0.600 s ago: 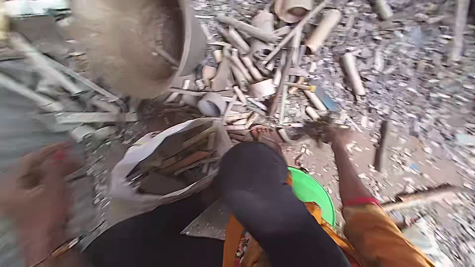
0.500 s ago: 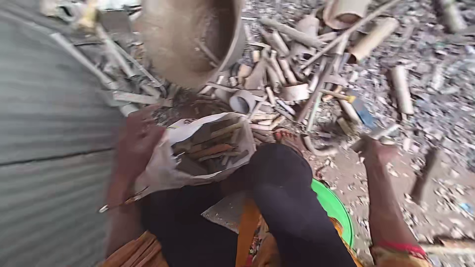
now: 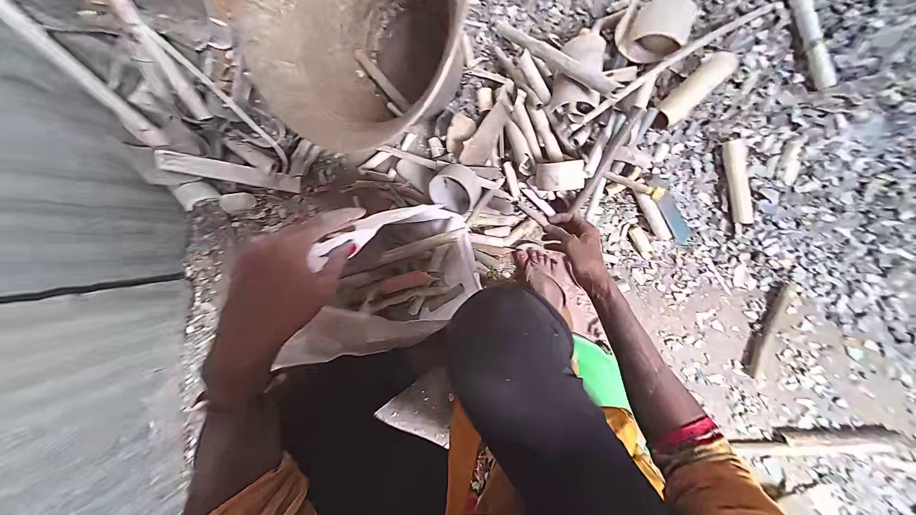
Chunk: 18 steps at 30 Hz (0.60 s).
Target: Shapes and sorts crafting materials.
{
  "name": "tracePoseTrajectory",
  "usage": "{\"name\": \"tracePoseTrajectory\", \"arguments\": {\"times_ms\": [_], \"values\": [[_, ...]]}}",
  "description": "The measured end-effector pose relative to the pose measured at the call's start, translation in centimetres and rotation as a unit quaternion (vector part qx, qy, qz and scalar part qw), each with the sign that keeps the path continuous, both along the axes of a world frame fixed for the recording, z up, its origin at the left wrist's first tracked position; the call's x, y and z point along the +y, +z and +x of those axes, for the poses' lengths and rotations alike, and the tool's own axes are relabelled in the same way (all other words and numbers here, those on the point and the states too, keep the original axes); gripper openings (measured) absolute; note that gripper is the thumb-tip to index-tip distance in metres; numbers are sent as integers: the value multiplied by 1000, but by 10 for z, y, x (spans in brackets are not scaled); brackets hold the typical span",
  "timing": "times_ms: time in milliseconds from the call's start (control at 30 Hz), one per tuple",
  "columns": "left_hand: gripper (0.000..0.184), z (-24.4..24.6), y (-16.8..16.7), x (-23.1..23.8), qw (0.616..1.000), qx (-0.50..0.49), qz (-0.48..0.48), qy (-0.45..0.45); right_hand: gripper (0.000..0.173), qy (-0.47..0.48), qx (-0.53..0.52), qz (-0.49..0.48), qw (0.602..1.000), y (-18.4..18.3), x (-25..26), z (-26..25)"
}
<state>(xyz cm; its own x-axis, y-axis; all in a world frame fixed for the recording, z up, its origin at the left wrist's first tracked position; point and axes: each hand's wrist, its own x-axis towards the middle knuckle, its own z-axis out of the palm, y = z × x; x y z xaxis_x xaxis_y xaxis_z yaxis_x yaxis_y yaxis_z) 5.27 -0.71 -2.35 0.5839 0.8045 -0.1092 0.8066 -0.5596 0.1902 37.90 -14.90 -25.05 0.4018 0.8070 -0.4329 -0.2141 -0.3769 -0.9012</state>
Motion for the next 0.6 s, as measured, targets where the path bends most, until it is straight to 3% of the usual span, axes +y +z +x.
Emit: {"name": "tracePoseTrajectory", "arguments": {"times_ms": [67,167,267,333,400,467,600], "values": [[36,-15,-5,1,1000,-6,-1,-21,25,-29,-136,-156,978,-33,-31,41],[42,-28,-10,2,999,-13,-19,-46,35,92,-243,-328,908,-72,-81,65],[38,-19,-5,-4,998,-39,-33,-22,58,236,-315,-326,860,-113,-110,41],[38,-24,-11,-1,998,-46,-36,-20,53,266,-377,-305,833,-131,-119,22],[40,-27,-15,1,999,-18,-39,1,43,224,-417,-294,831,-127,-117,15],[43,-23,-14,2,999,0,-46,15,32,113,-460,-263,840,-113,-110,26],[36,-7,-11,1,998,-44,-27,-37,34,-29,-463,-294,836,-119,-93,75]]}}
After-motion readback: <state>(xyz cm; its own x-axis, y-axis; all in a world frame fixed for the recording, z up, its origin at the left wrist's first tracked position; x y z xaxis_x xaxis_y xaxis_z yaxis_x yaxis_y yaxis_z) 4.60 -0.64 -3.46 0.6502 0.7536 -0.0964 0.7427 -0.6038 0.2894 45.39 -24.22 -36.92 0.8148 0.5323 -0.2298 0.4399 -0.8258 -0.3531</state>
